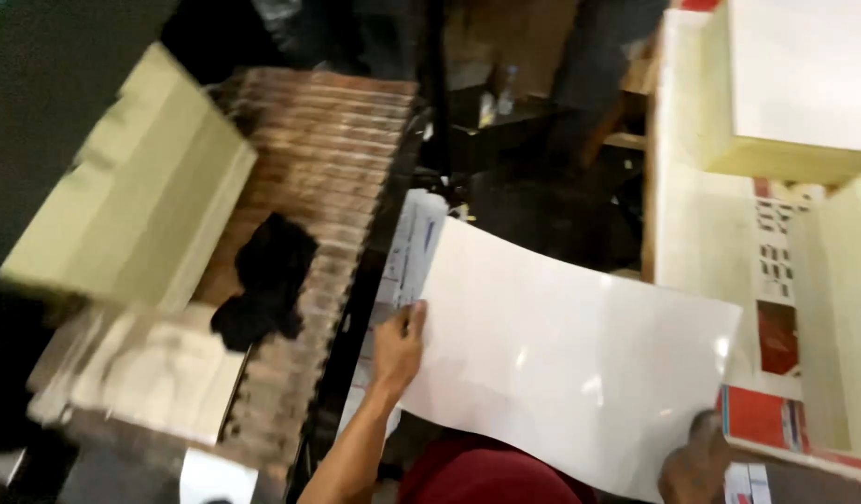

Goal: The person uses a utility knife to cut open paper packages, removes a white board from inside one, and carries it across the shop to place it on a stack.

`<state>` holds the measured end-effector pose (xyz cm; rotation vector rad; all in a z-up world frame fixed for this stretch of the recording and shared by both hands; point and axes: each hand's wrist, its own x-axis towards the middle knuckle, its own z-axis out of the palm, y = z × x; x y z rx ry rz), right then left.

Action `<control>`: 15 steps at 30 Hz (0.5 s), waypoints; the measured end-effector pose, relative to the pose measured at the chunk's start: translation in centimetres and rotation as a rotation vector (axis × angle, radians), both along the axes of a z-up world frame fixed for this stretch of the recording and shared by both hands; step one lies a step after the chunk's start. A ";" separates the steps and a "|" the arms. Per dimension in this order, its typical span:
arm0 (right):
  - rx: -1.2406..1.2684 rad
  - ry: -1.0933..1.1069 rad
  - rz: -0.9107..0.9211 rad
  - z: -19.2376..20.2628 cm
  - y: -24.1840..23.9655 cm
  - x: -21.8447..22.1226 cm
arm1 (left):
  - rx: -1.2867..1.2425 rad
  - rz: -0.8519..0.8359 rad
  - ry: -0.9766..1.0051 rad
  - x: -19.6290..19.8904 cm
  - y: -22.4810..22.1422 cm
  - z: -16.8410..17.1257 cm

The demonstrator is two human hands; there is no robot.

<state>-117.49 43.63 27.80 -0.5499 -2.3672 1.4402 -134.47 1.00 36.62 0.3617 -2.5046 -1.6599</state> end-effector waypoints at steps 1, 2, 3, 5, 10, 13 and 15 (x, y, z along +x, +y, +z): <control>-0.004 0.003 -0.066 0.8 -0.2 -3.7 | -0.036 0.028 -0.039 -1.8 -0.5 -0.2; -0.007 0.013 -0.124 1.7 -0.4 -8.2 | -0.072 0.064 -0.068 -4.1 -1.1 -0.4; -0.009 0.024 -0.181 2.2 0.1 -10.5 | -0.075 0.004 -0.058 -6.6 -0.7 -0.2; -0.028 0.032 -0.253 2.7 0.4 -15.3 | -0.029 0.025 -0.108 -10.2 -0.9 0.2; -0.049 0.054 -0.261 7.3 -1.4 -24.9 | -0.026 -0.005 -0.088 -21.0 0.1 -1.2; -0.065 0.029 -0.302 6.5 -0.5 -30.5 | -0.051 -0.031 -0.050 -27.8 1.5 -1.0; -0.057 0.013 -0.334 6.5 0.8 -34.2 | -0.068 -0.058 -0.033 -32.4 2.6 -1.6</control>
